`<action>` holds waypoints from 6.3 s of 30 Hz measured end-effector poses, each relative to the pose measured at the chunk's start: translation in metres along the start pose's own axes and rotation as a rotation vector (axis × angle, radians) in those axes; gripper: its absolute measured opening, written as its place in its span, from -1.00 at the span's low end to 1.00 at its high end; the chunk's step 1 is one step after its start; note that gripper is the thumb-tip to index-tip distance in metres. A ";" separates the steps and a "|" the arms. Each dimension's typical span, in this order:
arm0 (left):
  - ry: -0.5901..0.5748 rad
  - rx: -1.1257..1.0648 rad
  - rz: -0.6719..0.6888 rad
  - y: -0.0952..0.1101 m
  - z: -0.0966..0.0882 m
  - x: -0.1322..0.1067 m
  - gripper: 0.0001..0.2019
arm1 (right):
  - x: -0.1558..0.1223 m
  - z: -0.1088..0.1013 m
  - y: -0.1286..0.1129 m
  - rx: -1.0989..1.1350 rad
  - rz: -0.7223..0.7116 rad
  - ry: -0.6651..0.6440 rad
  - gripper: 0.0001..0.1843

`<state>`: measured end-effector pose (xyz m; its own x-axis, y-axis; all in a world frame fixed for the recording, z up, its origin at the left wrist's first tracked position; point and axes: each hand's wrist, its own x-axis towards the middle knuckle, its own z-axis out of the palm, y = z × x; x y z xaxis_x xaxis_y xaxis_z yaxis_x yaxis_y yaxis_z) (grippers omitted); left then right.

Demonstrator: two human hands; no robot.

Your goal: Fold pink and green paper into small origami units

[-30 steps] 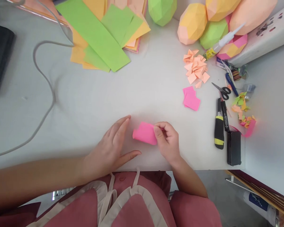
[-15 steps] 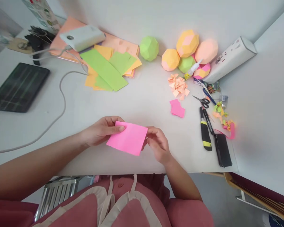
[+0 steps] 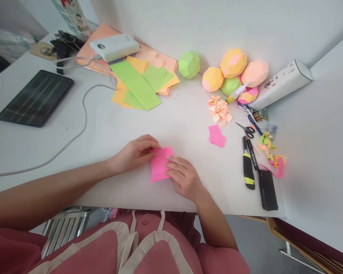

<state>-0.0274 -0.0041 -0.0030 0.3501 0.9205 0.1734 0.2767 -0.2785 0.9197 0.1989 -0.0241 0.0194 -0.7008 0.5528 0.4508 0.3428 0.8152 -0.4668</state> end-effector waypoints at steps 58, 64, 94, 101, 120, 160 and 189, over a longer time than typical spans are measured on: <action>-0.041 0.934 0.461 0.034 0.033 -0.042 -0.74 | 0.021 0.029 0.011 -0.514 0.450 -0.102 -0.65; -0.068 0.899 0.373 0.031 0.032 -0.043 -0.70 | 0.021 0.030 0.011 -0.482 0.486 -0.085 -0.66; -0.062 0.926 0.432 0.035 0.035 -0.046 -0.81 | 0.023 0.023 0.008 -0.642 0.365 -0.250 -0.65; -0.065 0.941 0.426 0.036 0.035 -0.045 -0.81 | 0.025 0.025 0.007 -0.682 0.353 -0.241 -0.68; -0.104 0.935 0.436 0.037 0.036 -0.046 -0.77 | 0.026 0.022 0.005 -0.721 0.302 -0.291 -0.70; -0.432 1.074 0.449 0.038 0.029 -0.031 -0.58 | 0.015 0.025 0.006 -0.626 0.421 -0.096 -0.74; -0.450 0.895 0.338 0.036 0.025 -0.031 -0.29 | 0.008 0.024 -0.011 -0.748 0.492 -0.244 -0.72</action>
<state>-0.0061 -0.0494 0.0161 0.7809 0.6221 0.0564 0.5977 -0.7705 0.2217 0.1738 -0.0330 0.0100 -0.4521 0.8839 0.1200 0.8917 0.4442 0.0874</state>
